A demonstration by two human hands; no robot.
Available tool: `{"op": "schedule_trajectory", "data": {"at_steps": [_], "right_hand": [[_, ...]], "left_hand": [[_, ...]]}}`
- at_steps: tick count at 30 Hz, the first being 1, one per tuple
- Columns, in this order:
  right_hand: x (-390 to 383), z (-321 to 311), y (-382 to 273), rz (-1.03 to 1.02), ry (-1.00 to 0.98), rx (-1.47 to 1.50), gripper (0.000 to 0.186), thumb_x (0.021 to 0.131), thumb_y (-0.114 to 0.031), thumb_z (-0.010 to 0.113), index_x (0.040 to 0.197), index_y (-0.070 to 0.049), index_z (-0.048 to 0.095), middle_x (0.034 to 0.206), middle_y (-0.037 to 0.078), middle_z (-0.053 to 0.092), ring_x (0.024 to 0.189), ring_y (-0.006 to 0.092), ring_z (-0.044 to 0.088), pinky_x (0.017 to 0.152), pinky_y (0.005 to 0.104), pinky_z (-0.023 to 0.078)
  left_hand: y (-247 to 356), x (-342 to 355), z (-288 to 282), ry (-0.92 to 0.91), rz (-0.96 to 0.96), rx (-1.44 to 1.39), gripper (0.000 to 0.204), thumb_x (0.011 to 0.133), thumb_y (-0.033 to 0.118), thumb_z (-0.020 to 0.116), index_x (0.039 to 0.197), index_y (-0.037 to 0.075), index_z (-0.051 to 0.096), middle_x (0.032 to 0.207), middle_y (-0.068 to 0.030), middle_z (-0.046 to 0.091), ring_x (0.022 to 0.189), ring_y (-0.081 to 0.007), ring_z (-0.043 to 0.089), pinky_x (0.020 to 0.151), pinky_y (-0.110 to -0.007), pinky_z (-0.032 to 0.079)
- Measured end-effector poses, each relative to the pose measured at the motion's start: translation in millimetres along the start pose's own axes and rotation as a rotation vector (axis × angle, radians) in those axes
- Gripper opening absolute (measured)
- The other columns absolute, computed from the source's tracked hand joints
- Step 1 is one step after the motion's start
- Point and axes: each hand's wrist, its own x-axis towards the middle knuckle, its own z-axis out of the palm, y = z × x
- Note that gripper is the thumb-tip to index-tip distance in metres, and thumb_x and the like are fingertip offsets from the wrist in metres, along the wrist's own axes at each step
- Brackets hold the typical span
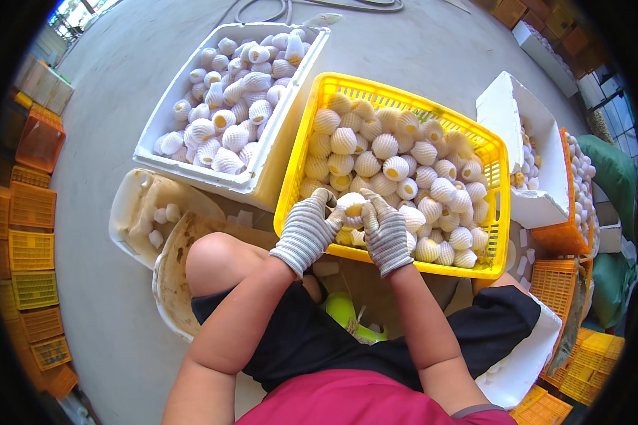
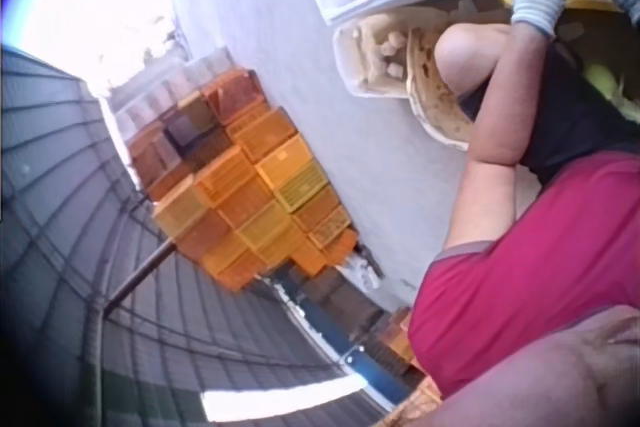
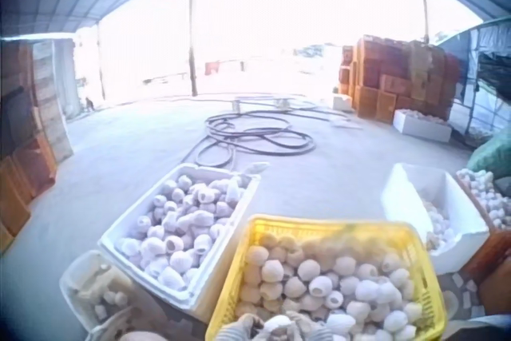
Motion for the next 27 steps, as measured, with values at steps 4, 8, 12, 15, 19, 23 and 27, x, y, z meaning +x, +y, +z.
{"op": "schedule_trajectory", "data": {"at_steps": [4, 8, 12, 15, 19, 23, 27], "right_hand": [[-3, -3, 5, 0.023, -0.018, 0.025, 0.034, 0.097, -0.021, 0.053, 0.120, 0.000, 0.064, 0.105, 0.025, 0.068, 0.095, 0.0395, 0.067, 0.086, 0.0450, 0.052], [-3, -5, 10, 0.073, -0.032, 0.089, 0.034, 0.096, -0.021, 0.054, 0.121, 0.000, 0.063, 0.107, 0.025, 0.068, 0.096, 0.0393, 0.066, 0.086, 0.0443, 0.052], [-5, -7, -16, -0.091, 0.033, -0.102, 0.034, 0.092, -0.020, 0.060, 0.120, -0.001, 0.064, 0.110, 0.024, 0.067, 0.099, 0.0388, 0.066, 0.088, 0.0440, 0.052], [-7, -2, -19, -0.155, 0.074, -0.173, 0.035, 0.089, -0.020, 0.063, 0.119, -0.002, 0.064, 0.110, 0.022, 0.067, 0.099, 0.0385, 0.066, 0.087, 0.0440, 0.052], [-4, -4, -8, -0.086, 0.077, -0.114, 0.031, 0.090, -0.016, 0.062, 0.117, -0.002, 0.066, 0.106, 0.021, 0.068, 0.093, 0.0384, 0.067, 0.083, 0.0436, 0.053], [-2, -8, 0, 0.116, 0.004, 0.108, 0.027, 0.090, -0.011, 0.060, 0.114, 0.000, 0.067, 0.097, 0.020, 0.071, 0.084, 0.0303, 0.069, 0.078, 0.0373, 0.054], [1, -12, 5, 0.219, -0.035, 0.296, 0.026, 0.091, -0.011, 0.059, 0.113, 0.002, 0.066, 0.090, 0.013, 0.070, 0.077, 0.0162, 0.066, 0.071, 0.0297, 0.054]], "left_hand": [[-13, 4, 7, -0.035, 0.002, -0.126, 0.030, 0.091, 0.022, 0.069, 0.112, 0.004, 0.058, 0.081, -0.0098, 0.068, 0.064, -0.0119, 0.063, 0.055, -0.026, 0.051], [2, 2, 4, -0.079, -0.032, -0.268, 0.034, 0.091, 0.022, 0.070, 0.117, 0.005, 0.057, 0.077, -0.0076, 0.068, 0.066, -0.0116, 0.064, 0.057, -0.026, 0.052], [-2, 0, 9, -0.034, 0.023, -0.117, 0.031, 0.093, 0.021, 0.065, 0.118, 0.004, 0.058, 0.078, -0.0103, 0.069, 0.067, -0.0169, 0.067, 0.062, -0.032, 0.055], [-4, -1, 10, 0.101, 0.095, 0.053, 0.023, 0.093, 0.013, 0.061, 0.114, 0.003, 0.061, 0.078, -0.0146, 0.070, 0.067, -0.0226, 0.069, 0.064, -0.035, 0.055], [1, 0, 7, 0.137, 0.207, 0.064, 0.018, 0.093, 0.009, 0.058, 0.108, 0.002, 0.064, 0.076, -0.0173, 0.069, 0.067, -0.0248, 0.070, 0.064, -0.036, 0.056], [10, -1, 2, -0.090, -0.114, -0.328, 0.017, 0.095, 0.007, 0.057, 0.111, 0.003, 0.060, 0.087, -0.0119, 0.070, 0.067, -0.0156, 0.070, 0.055, -0.028, 0.057], [13, 0, -1, -0.150, -0.153, -0.420, 0.018, 0.096, 0.006, 0.055, 0.113, 0.003, 0.056, 0.091, -0.0105, 0.069, 0.068, -0.0154, 0.070, 0.054, -0.026, 0.058]]}}
